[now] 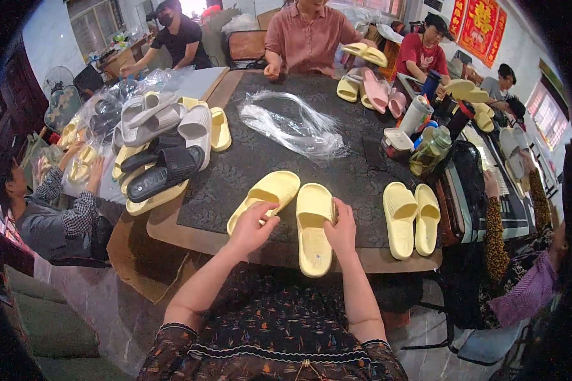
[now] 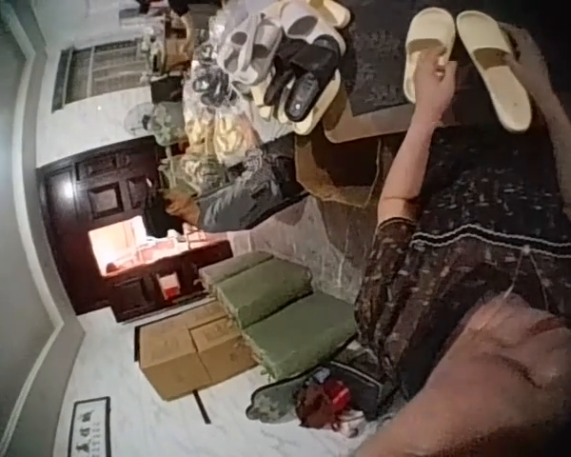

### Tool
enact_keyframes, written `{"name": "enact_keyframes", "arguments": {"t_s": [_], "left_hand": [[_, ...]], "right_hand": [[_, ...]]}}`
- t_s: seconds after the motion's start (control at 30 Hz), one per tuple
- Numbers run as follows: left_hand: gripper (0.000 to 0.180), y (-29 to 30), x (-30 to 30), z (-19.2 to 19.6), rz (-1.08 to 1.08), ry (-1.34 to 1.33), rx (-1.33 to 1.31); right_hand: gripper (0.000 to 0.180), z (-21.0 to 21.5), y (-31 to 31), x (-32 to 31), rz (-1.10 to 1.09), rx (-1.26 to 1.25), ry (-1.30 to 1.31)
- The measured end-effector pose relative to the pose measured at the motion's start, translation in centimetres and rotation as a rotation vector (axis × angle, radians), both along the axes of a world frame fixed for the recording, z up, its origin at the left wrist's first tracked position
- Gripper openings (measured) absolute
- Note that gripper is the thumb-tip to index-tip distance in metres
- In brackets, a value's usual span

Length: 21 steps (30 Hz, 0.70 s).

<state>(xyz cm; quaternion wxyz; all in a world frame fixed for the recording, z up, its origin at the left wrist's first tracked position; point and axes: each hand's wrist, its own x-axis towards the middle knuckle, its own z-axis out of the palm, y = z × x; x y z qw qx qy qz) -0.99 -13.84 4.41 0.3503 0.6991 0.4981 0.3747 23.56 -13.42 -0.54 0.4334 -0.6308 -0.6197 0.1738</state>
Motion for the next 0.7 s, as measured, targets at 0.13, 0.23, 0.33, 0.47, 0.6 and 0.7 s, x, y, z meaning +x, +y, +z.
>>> {"name": "enact_keyframes", "arguments": {"t_s": [0.13, 0.23, 0.33, 0.47, 0.6, 0.7], "left_hand": [[0.026, 2.4, -2.5, 0.1, 0.097, 0.323, 0.301], [0.023, 3.4, -3.1, -0.9, 0.094, 0.438, 0.415], [0.024, 4.2, -2.0, -1.9, 0.014, 0.461, 0.133], [0.02, 4.5, -1.6, -3.5, 0.017, 0.523, 0.331], [0.017, 3.0, -0.1, -3.3, 0.106, 0.471, 0.194], [0.017, 1.2, 0.9, -3.7, 0.07, 0.33, 0.219]], "right_hand": [[0.058, -0.7, 0.4, -0.3, -0.007, -0.02, -0.072], [0.056, -1.5, 0.5, -0.7, -0.06, 0.024, -0.201], [0.054, -1.5, 0.6, -1.0, -0.078, -0.002, -0.187], [0.054, -1.8, 0.3, -1.3, -0.052, 0.018, -0.157], [0.055, -1.0, -0.6, -2.7, 0.009, 0.004, -0.087], [0.054, -1.9, -0.3, -2.7, -0.023, 0.064, -0.148]]}}
